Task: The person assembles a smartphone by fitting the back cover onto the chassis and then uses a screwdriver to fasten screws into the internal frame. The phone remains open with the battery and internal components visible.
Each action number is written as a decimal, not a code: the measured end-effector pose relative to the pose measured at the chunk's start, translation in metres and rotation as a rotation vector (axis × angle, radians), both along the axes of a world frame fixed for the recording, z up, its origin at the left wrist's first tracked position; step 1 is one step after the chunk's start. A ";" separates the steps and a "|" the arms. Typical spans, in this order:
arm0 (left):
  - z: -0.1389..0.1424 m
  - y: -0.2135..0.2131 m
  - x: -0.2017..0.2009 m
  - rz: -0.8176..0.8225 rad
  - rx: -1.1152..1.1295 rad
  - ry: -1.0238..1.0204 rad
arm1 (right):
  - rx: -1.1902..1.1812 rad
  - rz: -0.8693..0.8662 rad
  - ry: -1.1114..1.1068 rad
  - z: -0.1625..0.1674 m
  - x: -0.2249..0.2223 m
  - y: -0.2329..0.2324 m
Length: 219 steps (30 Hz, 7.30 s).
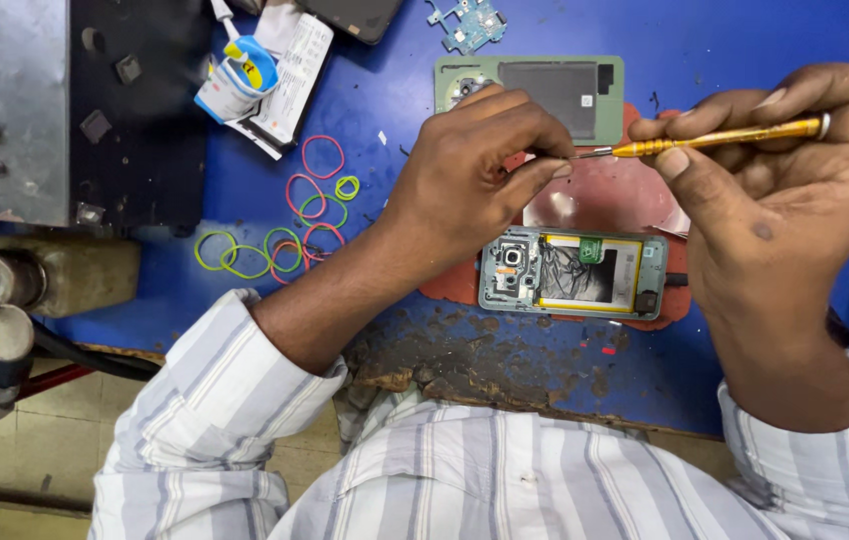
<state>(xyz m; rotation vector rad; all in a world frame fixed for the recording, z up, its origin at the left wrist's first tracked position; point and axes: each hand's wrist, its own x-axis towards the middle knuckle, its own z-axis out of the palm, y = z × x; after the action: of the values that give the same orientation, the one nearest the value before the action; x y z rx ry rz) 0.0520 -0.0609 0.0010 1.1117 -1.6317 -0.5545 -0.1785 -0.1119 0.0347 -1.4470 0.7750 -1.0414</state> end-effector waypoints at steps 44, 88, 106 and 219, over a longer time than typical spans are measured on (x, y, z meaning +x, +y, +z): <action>-0.015 -0.004 0.018 -0.004 -0.017 0.403 | -0.479 0.473 0.463 -0.007 0.015 0.038; 0.004 0.002 0.018 0.085 0.019 0.316 | -0.685 0.524 0.724 0.024 0.045 0.037; -0.006 0.000 0.016 0.076 -0.008 0.334 | -0.702 0.481 0.818 0.028 0.051 0.041; -0.007 -0.002 0.005 -0.088 0.070 0.096 | 0.306 -0.009 -0.265 -0.012 0.009 -0.004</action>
<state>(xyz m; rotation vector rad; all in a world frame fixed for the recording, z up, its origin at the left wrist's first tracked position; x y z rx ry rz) 0.0573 -0.0624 -0.0056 1.0519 -1.5940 -0.7163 -0.1698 -0.1163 0.0228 -1.0231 0.7129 -1.0454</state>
